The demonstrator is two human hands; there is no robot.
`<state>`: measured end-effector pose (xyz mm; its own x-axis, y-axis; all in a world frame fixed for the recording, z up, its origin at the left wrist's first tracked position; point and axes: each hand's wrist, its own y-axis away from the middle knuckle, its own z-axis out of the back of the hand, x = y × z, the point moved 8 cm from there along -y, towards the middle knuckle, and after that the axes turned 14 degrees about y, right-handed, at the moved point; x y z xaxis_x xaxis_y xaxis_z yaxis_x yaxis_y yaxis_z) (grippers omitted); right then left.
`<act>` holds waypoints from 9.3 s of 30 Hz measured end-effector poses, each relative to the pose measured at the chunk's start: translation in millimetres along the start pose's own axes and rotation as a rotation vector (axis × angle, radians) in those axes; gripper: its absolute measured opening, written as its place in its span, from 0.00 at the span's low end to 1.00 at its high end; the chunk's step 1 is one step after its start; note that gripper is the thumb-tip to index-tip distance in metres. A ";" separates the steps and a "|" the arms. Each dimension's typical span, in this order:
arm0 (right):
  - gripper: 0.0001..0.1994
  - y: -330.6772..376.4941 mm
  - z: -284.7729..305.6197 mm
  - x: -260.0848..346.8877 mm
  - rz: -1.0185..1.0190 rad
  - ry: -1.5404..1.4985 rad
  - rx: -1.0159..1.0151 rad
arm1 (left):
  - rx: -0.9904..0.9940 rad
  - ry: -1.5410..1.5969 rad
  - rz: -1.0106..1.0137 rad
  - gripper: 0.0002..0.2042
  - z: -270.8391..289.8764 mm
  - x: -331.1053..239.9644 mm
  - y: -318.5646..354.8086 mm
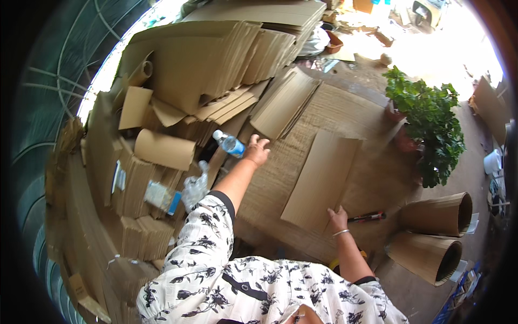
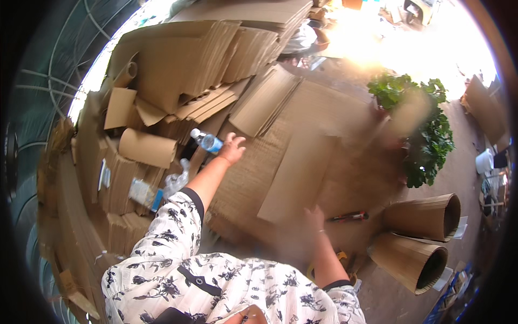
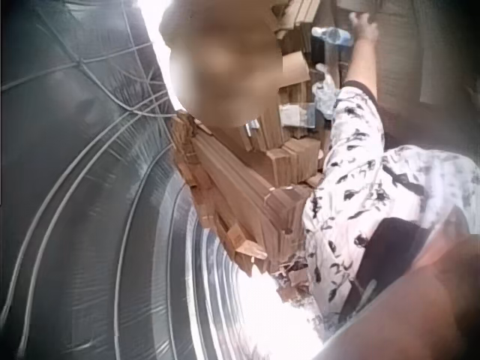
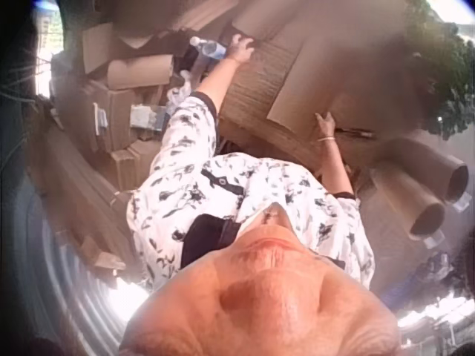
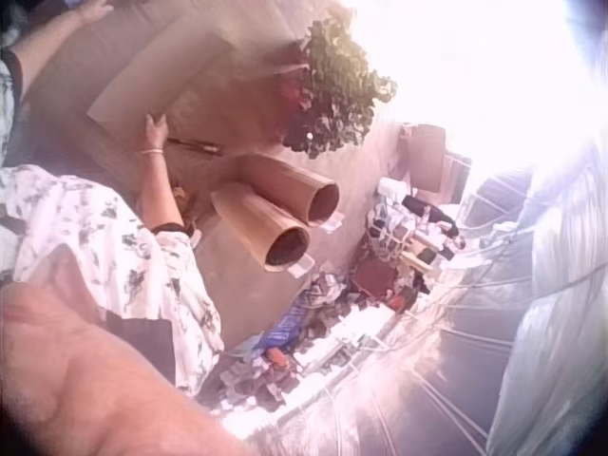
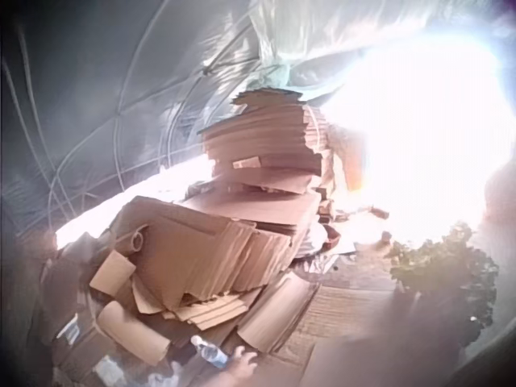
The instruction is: The person rolls flat cardboard sheets into cylindrical tubes and secures the ends with tape. They repeatedly wrap tape around the tube ends, adjust the cardboard, and place finished tubes aside on a work surface.
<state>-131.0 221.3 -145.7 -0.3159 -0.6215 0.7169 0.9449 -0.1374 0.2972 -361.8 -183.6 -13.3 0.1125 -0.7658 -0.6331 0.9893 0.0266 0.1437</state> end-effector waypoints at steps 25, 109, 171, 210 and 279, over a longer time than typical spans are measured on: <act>0.15 -114.2 59.9 151.4 -0.120 -0.367 -0.164 | -0.009 -0.101 -0.076 0.29 71.2 -21.4 -97.0; 0.19 335.3 -264.4 856.4 1.879 0.485 0.025 | -0.526 -0.052 0.029 0.10 550.2 311.3 441.6; 0.20 459.4 -170.3 867.2 2.374 0.506 -0.622 | -0.956 -0.517 0.155 0.21 581.5 135.1 656.8; 0.19 438.7 -190.0 919.9 2.415 0.431 -0.277 | -1.147 -0.777 0.055 0.21 630.1 150.7 650.7; 0.27 383.7 -223.4 904.3 2.134 1.050 -0.246 | -0.627 -0.129 0.321 0.25 571.1 209.4 567.3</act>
<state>-34.9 -565.7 475.8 0.7662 0.0169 -0.6424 -0.2112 0.9508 -0.2268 169.7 -695.9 369.9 0.4336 -0.7268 -0.5326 0.7809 0.5980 -0.1803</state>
